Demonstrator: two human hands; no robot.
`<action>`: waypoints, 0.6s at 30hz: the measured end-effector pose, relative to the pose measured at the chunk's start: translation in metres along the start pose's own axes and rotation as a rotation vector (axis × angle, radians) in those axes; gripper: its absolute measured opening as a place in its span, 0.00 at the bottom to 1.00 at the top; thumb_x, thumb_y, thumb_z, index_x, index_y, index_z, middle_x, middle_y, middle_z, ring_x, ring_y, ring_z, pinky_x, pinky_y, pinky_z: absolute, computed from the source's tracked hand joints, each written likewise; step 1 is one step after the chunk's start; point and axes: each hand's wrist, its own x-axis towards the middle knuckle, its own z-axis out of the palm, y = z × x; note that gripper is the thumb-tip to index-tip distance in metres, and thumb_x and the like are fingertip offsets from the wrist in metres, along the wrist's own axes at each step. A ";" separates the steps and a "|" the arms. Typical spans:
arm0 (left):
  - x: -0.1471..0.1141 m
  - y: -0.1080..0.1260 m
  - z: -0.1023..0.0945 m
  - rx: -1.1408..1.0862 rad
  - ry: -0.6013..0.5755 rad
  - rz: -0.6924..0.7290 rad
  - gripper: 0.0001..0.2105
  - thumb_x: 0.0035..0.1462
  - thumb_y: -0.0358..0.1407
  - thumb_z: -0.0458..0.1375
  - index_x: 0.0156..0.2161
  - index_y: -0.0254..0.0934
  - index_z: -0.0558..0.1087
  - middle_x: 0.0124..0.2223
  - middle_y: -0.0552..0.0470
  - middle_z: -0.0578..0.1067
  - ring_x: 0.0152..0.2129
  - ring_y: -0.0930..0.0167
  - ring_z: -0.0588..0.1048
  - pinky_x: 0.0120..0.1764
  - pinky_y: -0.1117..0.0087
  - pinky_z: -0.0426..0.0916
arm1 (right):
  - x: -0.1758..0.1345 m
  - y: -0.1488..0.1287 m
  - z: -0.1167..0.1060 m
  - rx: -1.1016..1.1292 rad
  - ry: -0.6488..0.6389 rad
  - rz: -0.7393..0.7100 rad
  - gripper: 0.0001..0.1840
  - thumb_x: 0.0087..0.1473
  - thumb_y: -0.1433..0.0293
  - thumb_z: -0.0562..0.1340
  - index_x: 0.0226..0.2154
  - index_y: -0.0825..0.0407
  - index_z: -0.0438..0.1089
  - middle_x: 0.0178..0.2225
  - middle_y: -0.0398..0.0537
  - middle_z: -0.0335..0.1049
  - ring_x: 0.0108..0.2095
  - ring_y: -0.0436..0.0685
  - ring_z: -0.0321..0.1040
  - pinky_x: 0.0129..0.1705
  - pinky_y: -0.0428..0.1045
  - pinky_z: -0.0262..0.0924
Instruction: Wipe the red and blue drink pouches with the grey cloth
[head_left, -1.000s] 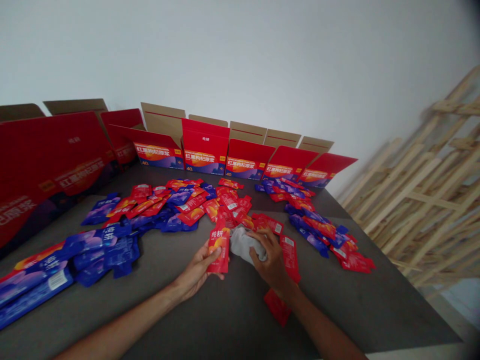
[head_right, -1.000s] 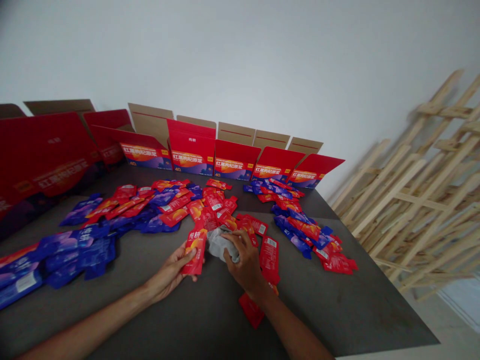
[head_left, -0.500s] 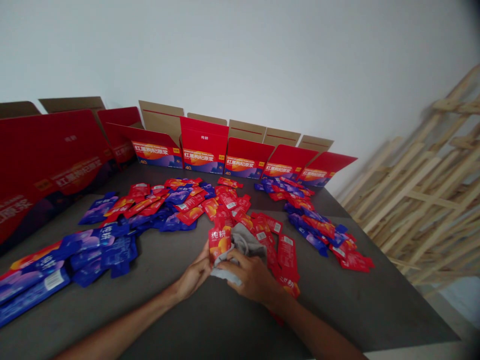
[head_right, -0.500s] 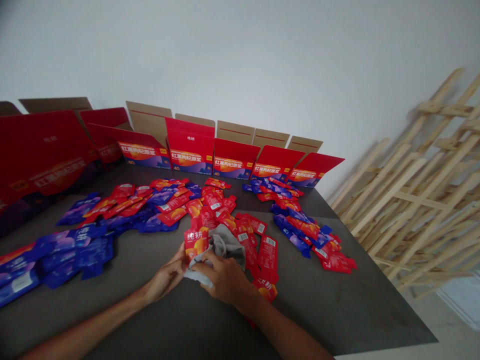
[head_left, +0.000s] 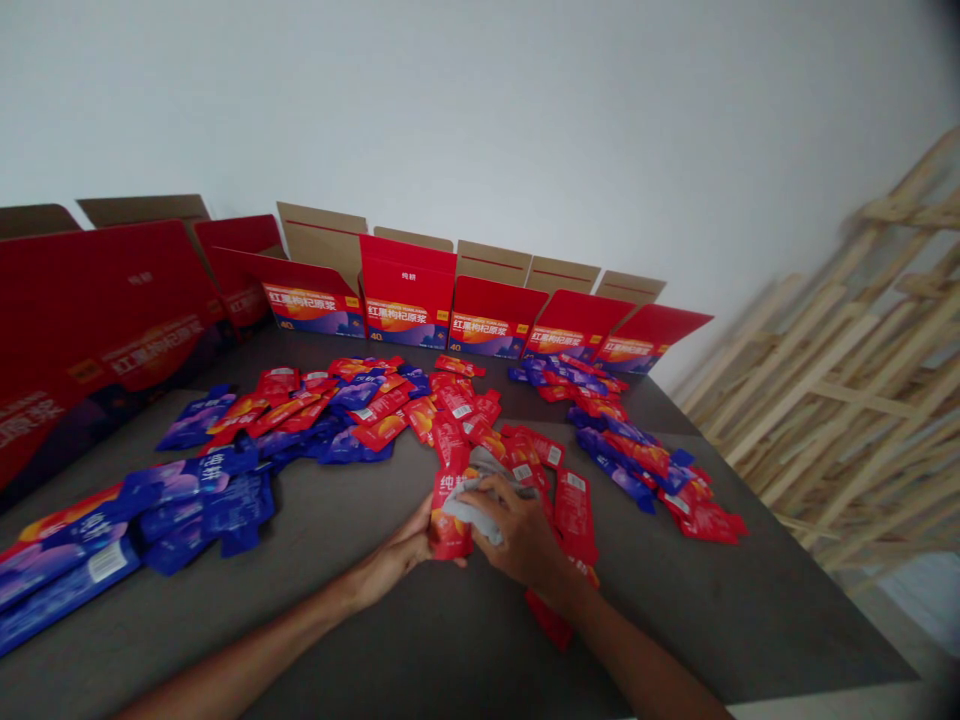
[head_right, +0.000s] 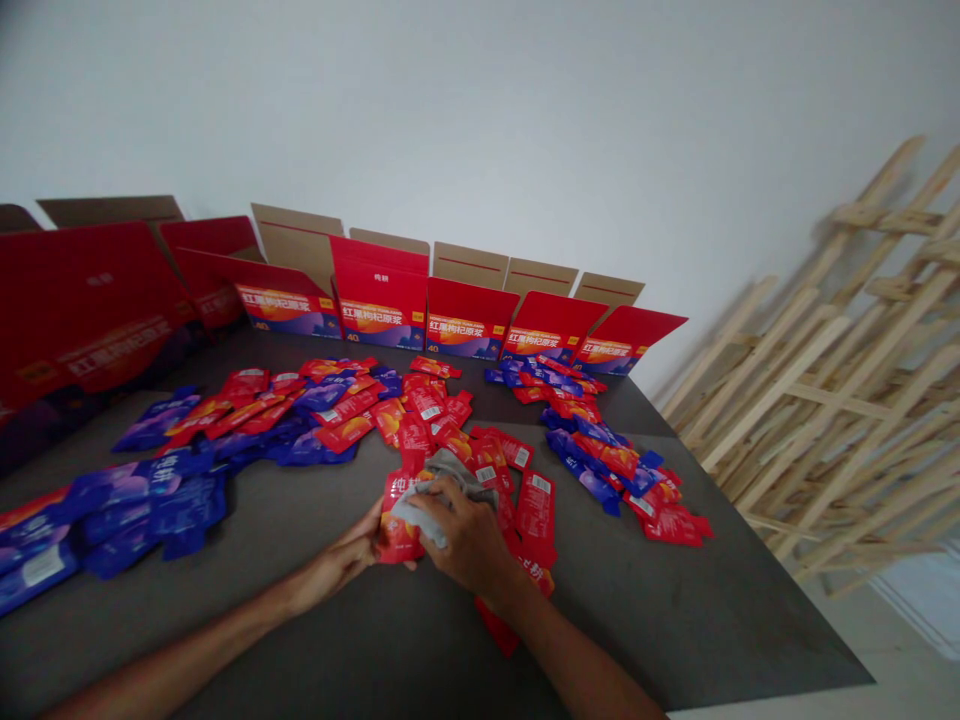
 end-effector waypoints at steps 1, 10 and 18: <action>0.001 0.000 0.001 -0.043 0.031 0.023 0.41 0.52 0.28 0.51 0.70 0.49 0.41 0.52 0.48 0.72 0.41 0.65 0.73 0.50 0.57 0.63 | -0.001 -0.002 0.001 -0.004 -0.064 -0.035 0.23 0.53 0.70 0.65 0.52 0.45 0.68 0.50 0.47 0.68 0.45 0.56 0.70 0.42 0.48 0.68; 0.003 0.003 -0.002 0.120 0.053 0.068 0.44 0.48 0.25 0.50 0.70 0.46 0.40 0.55 0.48 0.70 0.42 0.65 0.72 0.50 0.60 0.61 | -0.001 -0.005 0.003 -0.031 -0.051 0.003 0.22 0.53 0.71 0.65 0.52 0.44 0.68 0.49 0.48 0.69 0.45 0.56 0.70 0.40 0.47 0.68; 0.001 0.010 -0.001 0.279 0.027 0.046 0.45 0.47 0.24 0.51 0.69 0.48 0.40 0.52 0.49 0.71 0.39 0.66 0.72 0.43 0.64 0.63 | 0.000 -0.002 0.000 -0.037 0.073 0.050 0.20 0.56 0.73 0.61 0.52 0.46 0.68 0.48 0.51 0.69 0.45 0.58 0.70 0.40 0.49 0.67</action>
